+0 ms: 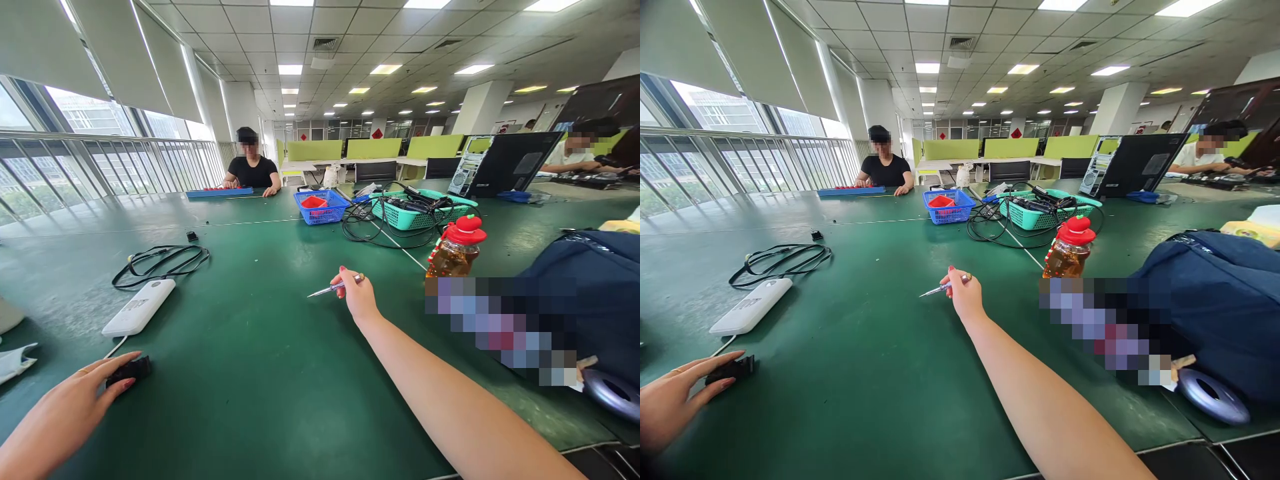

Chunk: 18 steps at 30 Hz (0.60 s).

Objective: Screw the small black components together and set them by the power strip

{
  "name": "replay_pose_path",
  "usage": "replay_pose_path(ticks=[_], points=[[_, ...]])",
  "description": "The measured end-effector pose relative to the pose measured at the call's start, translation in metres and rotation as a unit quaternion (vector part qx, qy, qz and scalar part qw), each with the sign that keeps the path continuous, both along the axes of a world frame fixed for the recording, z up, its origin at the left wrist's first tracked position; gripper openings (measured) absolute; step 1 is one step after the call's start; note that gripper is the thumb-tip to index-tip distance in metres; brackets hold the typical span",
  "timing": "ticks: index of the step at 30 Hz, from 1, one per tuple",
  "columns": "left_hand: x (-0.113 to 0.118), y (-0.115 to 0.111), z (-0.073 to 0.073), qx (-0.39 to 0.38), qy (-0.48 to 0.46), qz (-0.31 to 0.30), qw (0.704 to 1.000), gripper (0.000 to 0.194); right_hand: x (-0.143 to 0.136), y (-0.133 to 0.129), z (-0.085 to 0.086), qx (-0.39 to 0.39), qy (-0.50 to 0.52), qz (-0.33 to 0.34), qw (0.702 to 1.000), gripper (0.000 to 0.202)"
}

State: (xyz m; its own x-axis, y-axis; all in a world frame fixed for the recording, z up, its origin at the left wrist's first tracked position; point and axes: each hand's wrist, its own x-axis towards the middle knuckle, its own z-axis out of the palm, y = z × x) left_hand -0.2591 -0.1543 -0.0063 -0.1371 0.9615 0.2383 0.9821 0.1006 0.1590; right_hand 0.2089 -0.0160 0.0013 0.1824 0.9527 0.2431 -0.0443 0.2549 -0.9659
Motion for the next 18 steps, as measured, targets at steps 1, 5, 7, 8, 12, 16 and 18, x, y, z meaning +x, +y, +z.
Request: replay_pose_path(ticks=[1, 5, 7, 8, 12, 16, 18], points=[[0.004, 0.002, 0.005, -0.006, 0.003, -0.003, 1.0, 0.032, 0.0, 0.0, 0.0, 0.001, 0.0, 0.002, 1.0, 0.045], [0.053, 0.017, 0.04, -0.03, 0.01, -0.048, 0.998, 0.036, 0.0, 0.0, -0.001, 0.005, -0.002, 0.005, 1.0, 0.045], [0.092, 0.029, 0.057, -0.045, 0.0, -0.114, 0.992, 0.04, -0.001, -0.001, -0.001, 0.006, -0.007, 0.006, 1.0, 0.045], [0.113, 0.036, 0.063, -0.049, -0.005, -0.149, 0.988, 0.041, -0.001, -0.001, 0.0, 0.006, -0.011, 0.005, 1.0, 0.045], [0.183, 0.073, 0.067, -0.053, -0.015, -0.265, 0.963, 0.036, -0.002, -0.005, 0.003, 0.013, -0.035, -0.001, 0.999, 0.046], [0.228, 0.114, 0.05, -0.047, -0.021, -0.307, 0.95, 0.031, -0.003, -0.012, 0.009, 0.056, -0.102, -0.019, 0.993, 0.045], [0.243, 0.13, 0.041, -0.04, -0.027, -0.311, 0.949, 0.029, -0.004, -0.017, 0.012, 0.099, -0.156, -0.022, 0.983, 0.045]])
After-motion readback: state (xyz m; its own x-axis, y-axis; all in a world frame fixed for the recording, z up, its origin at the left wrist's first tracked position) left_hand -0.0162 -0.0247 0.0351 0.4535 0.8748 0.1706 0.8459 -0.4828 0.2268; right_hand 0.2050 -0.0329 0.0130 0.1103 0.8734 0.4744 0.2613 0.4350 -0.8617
